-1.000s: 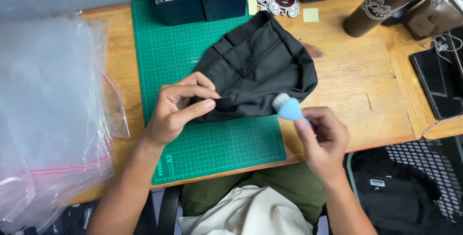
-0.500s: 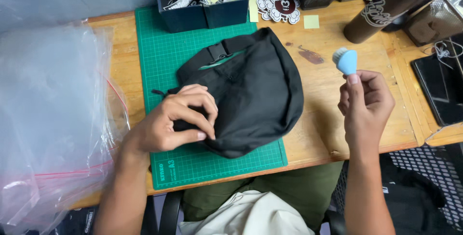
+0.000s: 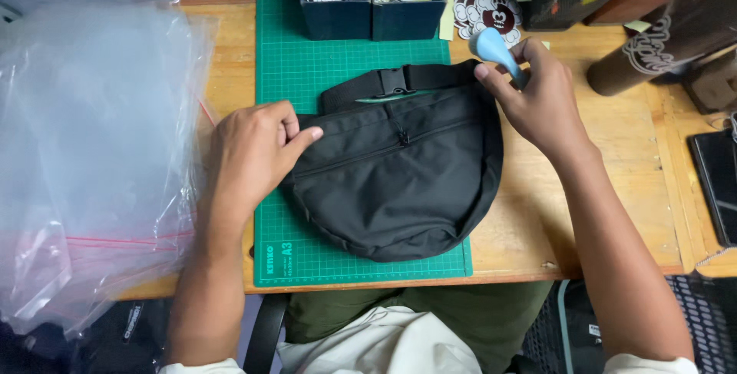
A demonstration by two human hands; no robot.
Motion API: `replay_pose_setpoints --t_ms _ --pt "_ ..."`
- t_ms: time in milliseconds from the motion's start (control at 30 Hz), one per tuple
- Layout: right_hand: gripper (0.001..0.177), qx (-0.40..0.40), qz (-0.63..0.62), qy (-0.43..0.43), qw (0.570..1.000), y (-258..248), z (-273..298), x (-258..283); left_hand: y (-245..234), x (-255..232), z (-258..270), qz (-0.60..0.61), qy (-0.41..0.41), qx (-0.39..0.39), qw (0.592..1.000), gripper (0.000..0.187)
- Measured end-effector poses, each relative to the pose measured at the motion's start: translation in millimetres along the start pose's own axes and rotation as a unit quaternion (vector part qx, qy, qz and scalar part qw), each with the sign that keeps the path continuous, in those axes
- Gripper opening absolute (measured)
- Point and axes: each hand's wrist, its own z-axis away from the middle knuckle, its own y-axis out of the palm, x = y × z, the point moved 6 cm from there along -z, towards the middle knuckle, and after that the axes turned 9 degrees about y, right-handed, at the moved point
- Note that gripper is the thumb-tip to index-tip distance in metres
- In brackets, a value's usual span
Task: The person cleans a black bag by brushing it with a small brush and then places a sticker on the bag before putting it into a plastic bag.
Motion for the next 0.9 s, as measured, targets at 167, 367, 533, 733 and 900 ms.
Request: replay_pose_setpoints --t_ms 167,367,533,733,900 --pt "0.045 0.023 0.038 0.006 0.999 18.6 -0.2 -2.1 6.7 5.0 0.9 -0.019 -0.013 0.017 1.0 0.031" --pt "0.048 0.117 0.088 0.036 0.989 7.6 18.8 -10.1 3.9 1.8 -5.7 0.107 -0.013 -0.017 0.994 0.046" --pt "0.029 -0.007 0.069 -0.072 0.995 -12.8 35.9 18.4 5.9 -7.0 -8.0 0.158 0.044 -0.087 0.983 0.035" --pt "0.017 0.035 0.047 -0.154 0.986 18.8 49.1 49.2 17.0 3.2 -6.5 0.062 -0.055 -0.044 0.996 0.048" --pt "0.017 0.086 0.031 -0.138 0.986 25.6 49.3 47.5 -4.8 -11.4 -9.9 0.277 -0.016 -0.13 0.952 0.045"
